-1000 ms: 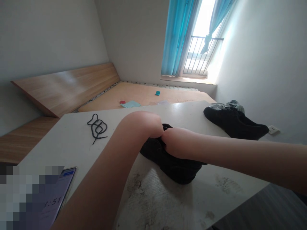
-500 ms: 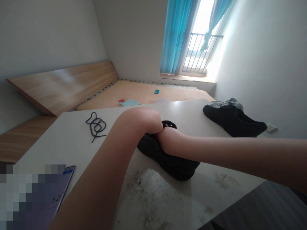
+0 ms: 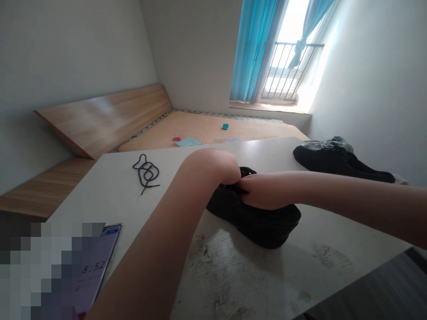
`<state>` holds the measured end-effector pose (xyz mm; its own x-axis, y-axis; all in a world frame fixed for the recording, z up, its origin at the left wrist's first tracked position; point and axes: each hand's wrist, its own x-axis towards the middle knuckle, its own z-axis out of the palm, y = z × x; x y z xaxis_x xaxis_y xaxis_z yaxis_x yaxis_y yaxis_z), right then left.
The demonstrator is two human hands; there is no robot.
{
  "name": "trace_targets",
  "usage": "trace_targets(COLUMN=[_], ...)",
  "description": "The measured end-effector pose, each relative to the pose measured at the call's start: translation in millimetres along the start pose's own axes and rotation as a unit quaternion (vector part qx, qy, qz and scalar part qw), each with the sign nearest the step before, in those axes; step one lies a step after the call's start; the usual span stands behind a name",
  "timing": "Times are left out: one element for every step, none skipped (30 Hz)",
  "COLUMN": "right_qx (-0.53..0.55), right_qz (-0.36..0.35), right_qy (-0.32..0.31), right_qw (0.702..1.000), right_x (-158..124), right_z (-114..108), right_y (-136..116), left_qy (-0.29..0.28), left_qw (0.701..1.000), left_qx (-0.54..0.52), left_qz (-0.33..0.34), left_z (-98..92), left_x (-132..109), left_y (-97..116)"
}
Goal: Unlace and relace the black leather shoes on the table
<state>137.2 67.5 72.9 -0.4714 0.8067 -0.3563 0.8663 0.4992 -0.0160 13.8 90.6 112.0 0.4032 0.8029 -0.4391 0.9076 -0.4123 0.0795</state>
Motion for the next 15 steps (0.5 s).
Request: trace_targets(right_qx=[0.010, 0.019, 0.027, 0.037, 0.042, 0.044, 0.042, 0.033, 0.022, 0.012, 0.005, 0.000, -0.003, -0.006, -0.010], right_qz=[0.023, 0.040, 0.047, 0.043, 0.039, 0.032, 0.023, 0.004, -0.021, -0.042, -0.057, -0.067, -0.072, -0.075, -0.078], right_qy=[-0.004, 0.004, 0.015, 0.032, 0.051, 0.070, 0.092, 0.116, 0.134, 0.146, 0.153, 0.155, 0.152, 0.147, 0.145], right_qw=[1.000, 0.999, 0.998, 0.998, 0.997, 0.996, 0.995, 0.993, 0.991, 0.988, 0.987, 0.986, 0.986, 0.986, 0.986], right_x=[-7.5, -16.3, -26.0, -36.3, -46.7, -56.9, -66.4, -74.8, -81.9, -87.4, -91.2, -93.2, -93.8, -93.0, -91.4], right_z=[-3.7, -6.6, -8.4, -9.1, -8.8, -7.5, -5.6, -3.2, -0.6, 2.1, 4.6, 7.0, 9.1, 11.0, 12.6], right_y=[2.5, 5.9, 10.2, 15.4, 21.7, 28.7, 36.2, 43.8, 50.8, 56.8, 61.3, 64.2, 65.6, 65.4, 64.2], left_qy=[0.002, 0.003, 0.004, 0.004, 0.005, 0.006, 0.006, 0.006, 0.007, 0.007, 0.007, 0.007, 0.008, 0.009, 0.009], left_qw=[1.000, 1.000, 1.000, 1.000, 1.000, 1.000, 1.000, 1.000, 1.000, 1.000, 1.000, 1.000, 1.000, 1.000, 1.000], left_qx=[-0.001, -0.002, -0.004, -0.006, -0.007, -0.009, -0.011, -0.014, -0.016, -0.018, -0.019, -0.019, -0.018, -0.016, -0.014], left_qz=[-0.001, -0.002, -0.003, -0.004, -0.005, -0.006, -0.007, -0.009, -0.012, -0.014, -0.015, -0.016, -0.015, -0.014, -0.014], left_z=[0.1, 0.3, 0.6, 1.0, 1.4, 1.7, 2.1, 2.3, 2.5, 2.7, 2.9, 3.1, 3.3, 3.5, 3.8], left_x=[0.4, 0.8, 1.1, 1.3, 1.3, 1.2, 1.0, 0.7, 0.4, 0.2, 0.0, 0.0, 0.1, 0.4, 0.9], left_y=[0.0, 0.0, -0.2, -0.4, -0.5, -0.7, -0.8, -0.7, -0.5, -0.2, 0.3, 0.7, 1.3, 1.8, 2.2])
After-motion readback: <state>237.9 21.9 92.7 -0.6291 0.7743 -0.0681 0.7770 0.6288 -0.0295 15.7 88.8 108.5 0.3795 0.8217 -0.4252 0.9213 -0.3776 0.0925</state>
